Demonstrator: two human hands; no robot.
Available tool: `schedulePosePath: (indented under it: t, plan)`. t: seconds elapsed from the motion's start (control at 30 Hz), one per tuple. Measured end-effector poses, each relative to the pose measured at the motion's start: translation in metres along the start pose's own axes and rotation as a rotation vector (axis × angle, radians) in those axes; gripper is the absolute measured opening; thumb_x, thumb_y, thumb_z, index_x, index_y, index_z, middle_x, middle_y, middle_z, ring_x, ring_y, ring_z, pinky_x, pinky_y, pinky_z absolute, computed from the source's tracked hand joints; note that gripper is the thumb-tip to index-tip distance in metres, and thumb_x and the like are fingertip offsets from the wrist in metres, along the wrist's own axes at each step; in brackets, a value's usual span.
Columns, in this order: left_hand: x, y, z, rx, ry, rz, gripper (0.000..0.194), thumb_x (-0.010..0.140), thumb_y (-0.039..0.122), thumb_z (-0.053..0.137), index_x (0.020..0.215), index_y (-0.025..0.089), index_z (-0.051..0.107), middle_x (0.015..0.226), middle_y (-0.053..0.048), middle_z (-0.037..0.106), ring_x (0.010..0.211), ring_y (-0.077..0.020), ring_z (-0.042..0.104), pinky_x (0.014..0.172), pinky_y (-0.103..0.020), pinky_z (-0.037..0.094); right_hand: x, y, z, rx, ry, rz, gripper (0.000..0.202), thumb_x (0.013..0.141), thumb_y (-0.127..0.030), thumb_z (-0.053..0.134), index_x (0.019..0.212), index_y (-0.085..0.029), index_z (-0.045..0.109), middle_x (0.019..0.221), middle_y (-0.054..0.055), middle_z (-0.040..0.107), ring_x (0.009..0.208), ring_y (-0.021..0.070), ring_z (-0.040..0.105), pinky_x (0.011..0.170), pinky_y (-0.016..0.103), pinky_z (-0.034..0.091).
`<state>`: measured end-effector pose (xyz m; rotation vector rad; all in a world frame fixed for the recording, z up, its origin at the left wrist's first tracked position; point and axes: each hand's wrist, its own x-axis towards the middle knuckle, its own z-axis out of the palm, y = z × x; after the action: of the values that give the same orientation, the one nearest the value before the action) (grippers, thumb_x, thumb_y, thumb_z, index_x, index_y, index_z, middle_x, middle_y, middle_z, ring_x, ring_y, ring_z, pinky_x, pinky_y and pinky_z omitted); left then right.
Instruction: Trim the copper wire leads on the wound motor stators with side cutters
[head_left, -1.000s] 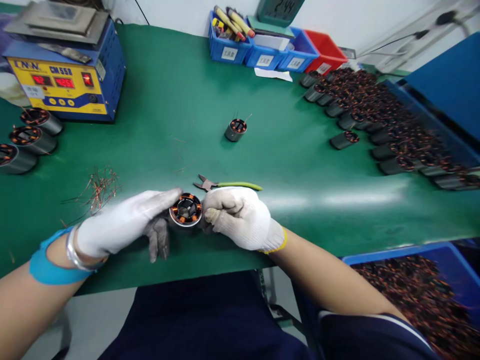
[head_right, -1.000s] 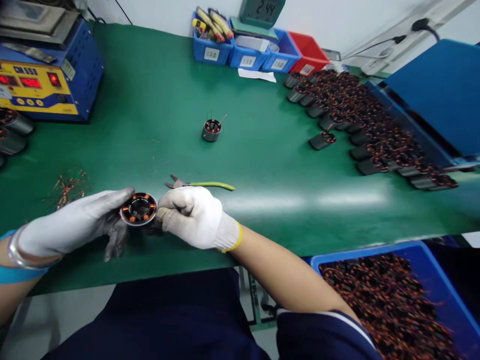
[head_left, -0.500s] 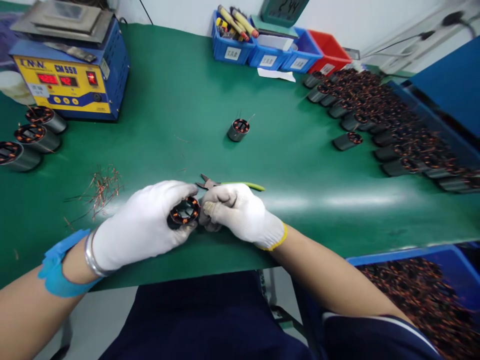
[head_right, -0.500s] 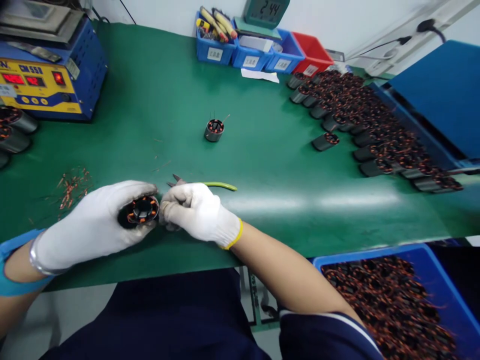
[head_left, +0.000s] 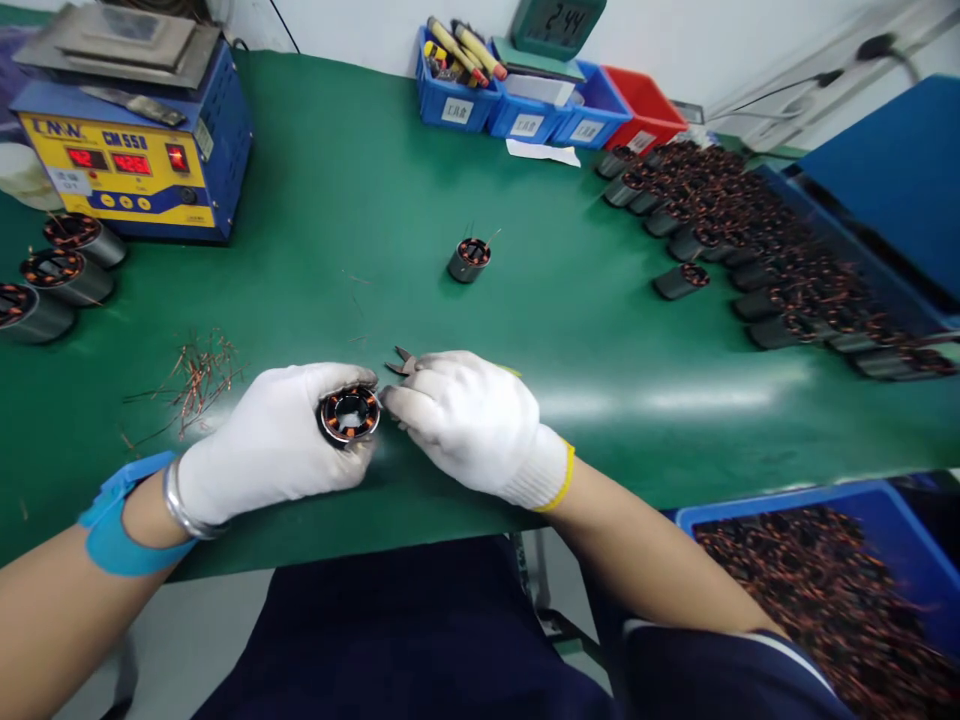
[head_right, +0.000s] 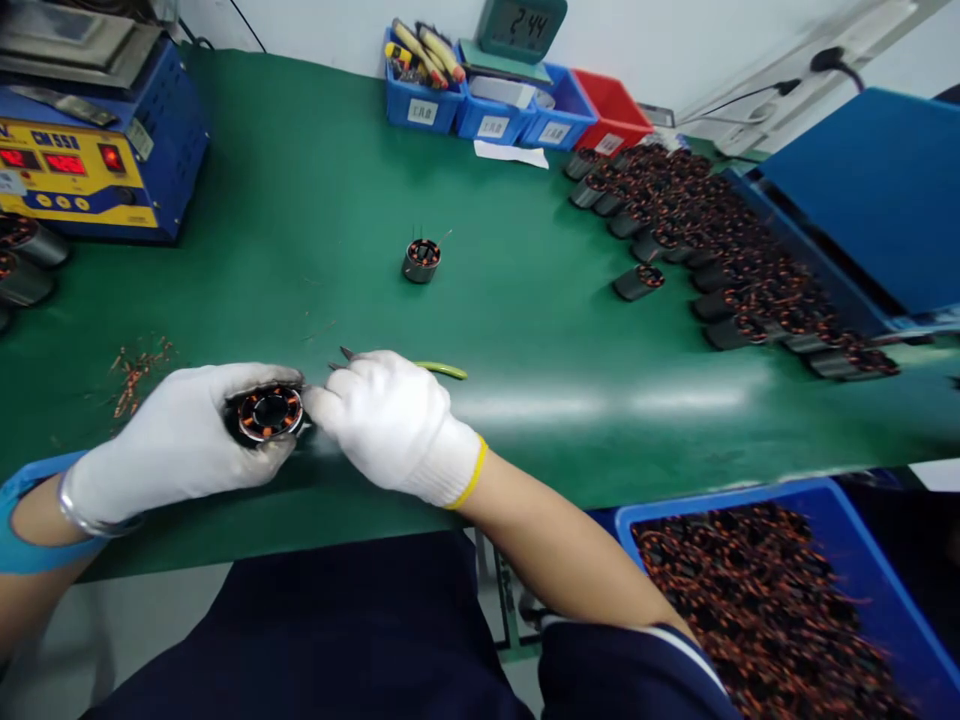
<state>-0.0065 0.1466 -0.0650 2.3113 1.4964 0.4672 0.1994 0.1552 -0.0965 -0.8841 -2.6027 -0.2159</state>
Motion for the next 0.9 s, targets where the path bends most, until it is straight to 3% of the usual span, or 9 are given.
schedulePosePath:
  t: [0.1,0.23,0.33,0.4,0.47,0.57,0.73,0.8,0.9]
  plan:
    - [0.001,-0.003,0.0,0.072,-0.045,0.012,0.035,0.069,0.037,0.062,0.101,0.023,0.068,0.097,-0.004,0.073,0.088,-0.0272,0.069,0.076,-0.036,0.054,-0.012,0.015,-0.009,0.091,-0.072,0.05,0.032,0.097,-0.024,0.038,0.097,-0.017,0.07,0.081,0.008,0.069,0.076,0.0199,0.062,0.079,0.036,0.048]
    - [0.003,-0.013,-0.001,0.2,-0.091,0.003,0.027,0.067,0.037,0.063,0.091,0.024,0.063,0.089,-0.005,0.07,0.08,-0.0281,0.065,0.068,-0.038,0.051,-0.034,0.032,-0.017,0.128,-0.153,0.374,0.038,0.091,-0.042,0.051,0.116,-0.018,0.066,0.11,0.012,0.069,0.095,0.0254,0.065,0.077,0.036,0.051]
    - [0.006,-0.02,-0.001,0.207,-0.072,-0.031,0.031,0.068,0.042,0.063,0.094,0.023,0.062,0.091,-0.007,0.068,0.083,-0.0293,0.064,0.07,-0.04,0.05,-0.045,0.028,-0.01,0.029,-0.201,0.476,0.103,0.06,-0.068,0.071,0.141,-0.007,0.046,0.144,0.026,0.045,0.129,0.0441,0.045,0.097,0.054,0.045]
    - [0.008,-0.021,-0.003,0.139,-0.08,-0.043,0.03,0.07,0.04,0.062,0.094,0.022,0.061,0.094,-0.007,0.067,0.087,-0.0289,0.064,0.074,-0.04,0.051,-0.051,0.021,-0.003,-0.012,-0.236,0.466,0.122,0.052,-0.072,0.073,0.144,-0.001,0.038,0.148,0.032,0.035,0.135,0.0504,0.033,0.104,0.063,0.037]
    - [0.01,-0.018,-0.007,0.018,-0.129,-0.076,0.026,0.073,0.037,0.06,0.095,0.022,0.061,0.095,-0.006,0.068,0.086,-0.0263,0.064,0.075,-0.038,0.051,-0.056,0.015,-0.001,-0.031,-0.246,0.451,0.107,0.062,-0.065,0.07,0.143,-0.001,0.039,0.145,0.031,0.039,0.135,0.048,0.035,0.103,0.061,0.038]
    - [0.011,-0.015,-0.016,-0.154,-0.237,-0.138,0.024,0.076,0.033,0.058,0.097,0.021,0.063,0.095,-0.004,0.07,0.082,-0.0224,0.066,0.072,-0.033,0.053,-0.058,0.007,-0.007,-0.06,-0.274,0.407,0.076,0.079,-0.043,0.059,0.143,-0.006,0.039,0.136,0.023,0.051,0.12,0.0373,0.051,0.091,0.048,0.05]
    - [0.014,-0.024,-0.025,-0.4,-0.326,-0.184,0.024,0.079,0.028,0.058,0.101,0.02,0.064,0.092,-0.002,0.073,0.08,-0.0198,0.068,0.069,-0.029,0.054,-0.042,-0.002,-0.008,-0.257,-0.367,0.395,0.051,0.082,-0.025,0.051,0.131,-0.013,0.054,0.105,0.016,0.063,0.086,0.0305,0.058,0.062,0.038,0.048]
    - [0.016,-0.029,-0.024,-0.506,-0.312,-0.194,0.022,0.08,0.029,0.059,0.098,0.018,0.066,0.094,-0.003,0.074,0.083,-0.0199,0.069,0.071,-0.029,0.055,-0.035,0.003,0.001,-0.271,-0.335,0.427,0.045,0.081,-0.021,0.05,0.125,-0.013,0.059,0.1,0.015,0.063,0.084,0.0301,0.058,0.063,0.038,0.047]
    - [0.018,-0.033,-0.022,-0.568,-0.284,-0.233,0.023,0.078,0.031,0.063,0.095,0.017,0.069,0.095,-0.005,0.075,0.085,-0.0209,0.07,0.073,-0.029,0.055,-0.03,0.016,0.016,-0.125,-0.141,0.36,0.058,0.076,-0.017,0.05,0.134,-0.01,0.051,0.12,0.018,0.059,0.104,0.0333,0.055,0.084,0.045,0.049]
